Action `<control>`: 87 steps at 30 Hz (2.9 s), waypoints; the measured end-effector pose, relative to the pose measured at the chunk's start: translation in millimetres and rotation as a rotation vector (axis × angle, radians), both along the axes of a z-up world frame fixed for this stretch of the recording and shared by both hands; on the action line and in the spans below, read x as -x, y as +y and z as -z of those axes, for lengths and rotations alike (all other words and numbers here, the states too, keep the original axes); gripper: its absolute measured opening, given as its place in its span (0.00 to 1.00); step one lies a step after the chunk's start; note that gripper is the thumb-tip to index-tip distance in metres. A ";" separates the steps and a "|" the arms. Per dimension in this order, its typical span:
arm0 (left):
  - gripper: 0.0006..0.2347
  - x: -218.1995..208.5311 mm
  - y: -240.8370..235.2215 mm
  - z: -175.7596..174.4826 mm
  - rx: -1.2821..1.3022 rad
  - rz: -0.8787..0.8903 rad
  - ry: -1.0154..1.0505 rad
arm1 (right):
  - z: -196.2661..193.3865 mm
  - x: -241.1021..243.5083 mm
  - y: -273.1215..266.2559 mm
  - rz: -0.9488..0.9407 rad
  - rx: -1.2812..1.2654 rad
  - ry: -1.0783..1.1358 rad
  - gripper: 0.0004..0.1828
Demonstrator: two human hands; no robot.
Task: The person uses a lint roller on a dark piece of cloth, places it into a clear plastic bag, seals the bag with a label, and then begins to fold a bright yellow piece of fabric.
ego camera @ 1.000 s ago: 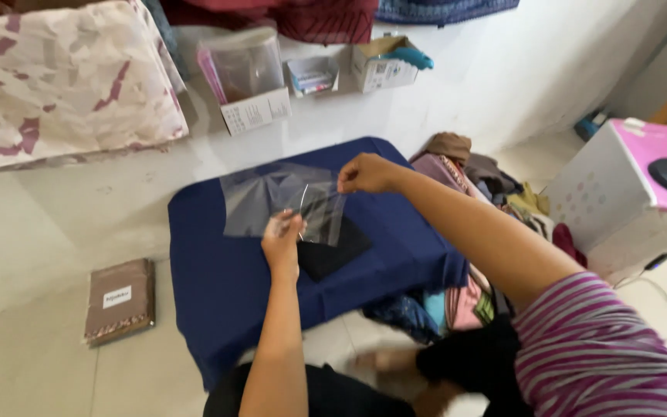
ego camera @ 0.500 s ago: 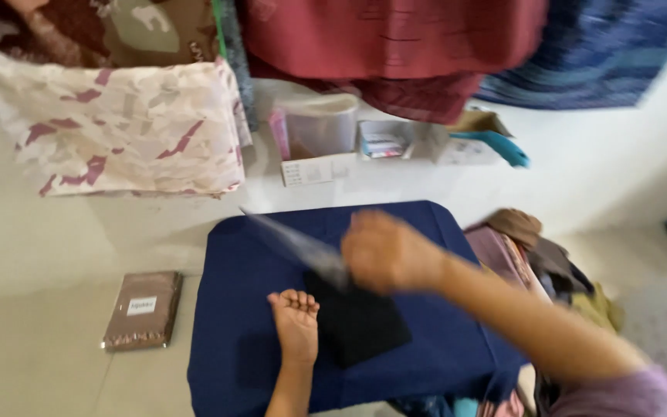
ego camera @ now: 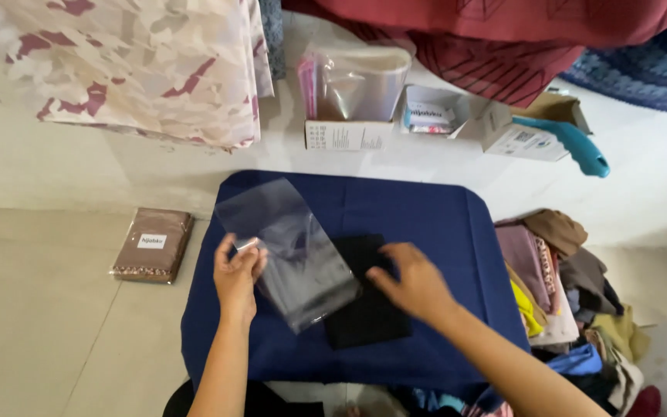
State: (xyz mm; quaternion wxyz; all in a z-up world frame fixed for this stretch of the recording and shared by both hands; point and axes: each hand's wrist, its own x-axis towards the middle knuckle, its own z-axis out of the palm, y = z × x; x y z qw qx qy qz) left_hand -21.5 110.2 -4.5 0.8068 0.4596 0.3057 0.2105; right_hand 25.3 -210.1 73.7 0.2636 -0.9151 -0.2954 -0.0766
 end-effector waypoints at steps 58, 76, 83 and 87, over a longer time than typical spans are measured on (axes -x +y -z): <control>0.32 16.5 -103.0 -42.0 0.283 0.261 -0.507 | -64.4 63.0 91.1 -0.388 -0.026 0.470 0.46; 0.37 29.6 -48.2 -130.5 0.663 0.189 -0.222 | -5.5 21.9 123.5 -0.376 0.041 0.224 0.28; 0.36 37.6 -45.3 -145.7 0.612 0.176 -0.179 | -16.3 -0.7 139.8 -0.160 -0.164 0.063 0.33; 0.35 38.0 -46.2 -154.9 0.583 0.175 -0.143 | -54.3 -20.6 145.2 -0.050 -0.098 0.652 0.65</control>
